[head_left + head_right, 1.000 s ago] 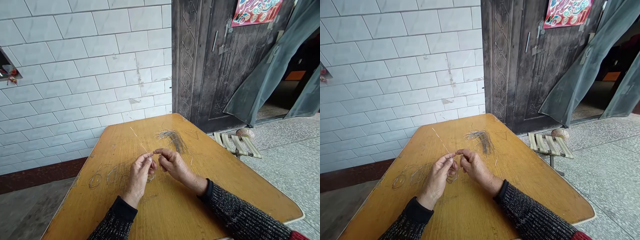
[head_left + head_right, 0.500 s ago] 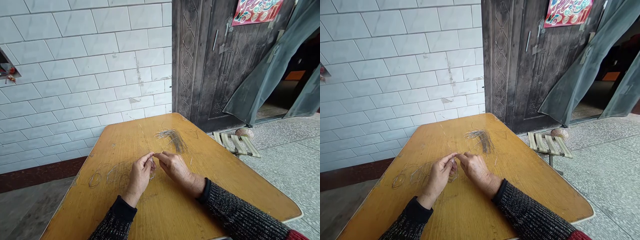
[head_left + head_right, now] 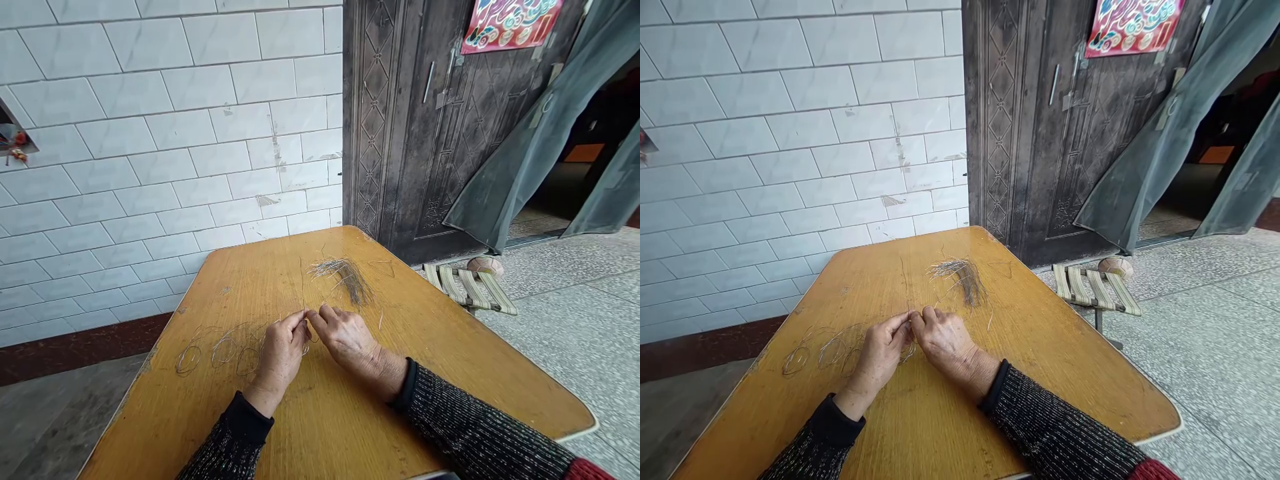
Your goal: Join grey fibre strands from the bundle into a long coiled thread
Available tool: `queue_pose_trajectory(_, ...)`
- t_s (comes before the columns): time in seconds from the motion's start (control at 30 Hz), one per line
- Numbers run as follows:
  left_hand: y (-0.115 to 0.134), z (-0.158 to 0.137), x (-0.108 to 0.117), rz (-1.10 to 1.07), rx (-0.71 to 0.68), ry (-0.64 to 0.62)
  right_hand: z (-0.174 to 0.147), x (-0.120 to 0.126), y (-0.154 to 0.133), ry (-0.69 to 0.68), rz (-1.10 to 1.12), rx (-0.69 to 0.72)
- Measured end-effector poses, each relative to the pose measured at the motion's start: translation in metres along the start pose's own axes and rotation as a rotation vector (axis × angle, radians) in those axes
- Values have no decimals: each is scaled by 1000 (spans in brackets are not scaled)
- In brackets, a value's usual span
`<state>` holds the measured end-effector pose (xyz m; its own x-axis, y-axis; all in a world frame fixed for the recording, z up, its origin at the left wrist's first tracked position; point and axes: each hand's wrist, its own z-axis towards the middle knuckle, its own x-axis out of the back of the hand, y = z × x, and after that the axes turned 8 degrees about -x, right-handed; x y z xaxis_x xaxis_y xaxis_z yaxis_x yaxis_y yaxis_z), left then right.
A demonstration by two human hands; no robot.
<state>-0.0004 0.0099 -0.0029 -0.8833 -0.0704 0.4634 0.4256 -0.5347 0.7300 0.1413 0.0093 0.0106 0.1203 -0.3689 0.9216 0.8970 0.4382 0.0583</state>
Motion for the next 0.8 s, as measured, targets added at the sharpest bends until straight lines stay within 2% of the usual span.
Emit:
queue_pose_trajectory(0.1, 1, 0, 0, 30, -11, -28, 1, 2, -3, -8, -24, 11)
queue_pose_trajectory(0.27, 1, 0, 0, 197, -29, -111, 3, 1, -1, -46, -13, -30)
queue_pose_trajectory(0.5, 4, -1, -1, 286, 43, -164, 5, -8, 5, -29, 96, -79)
queue_pose_trajectory(0.67, 6, -1, 0, 170, 96, -204, 5, -5, 7, -42, 117, -82)
queue_pose_trajectory(0.8, 6, -1, 2, -90, 182, -203, 5, -2, 11, -31, 127, -68)
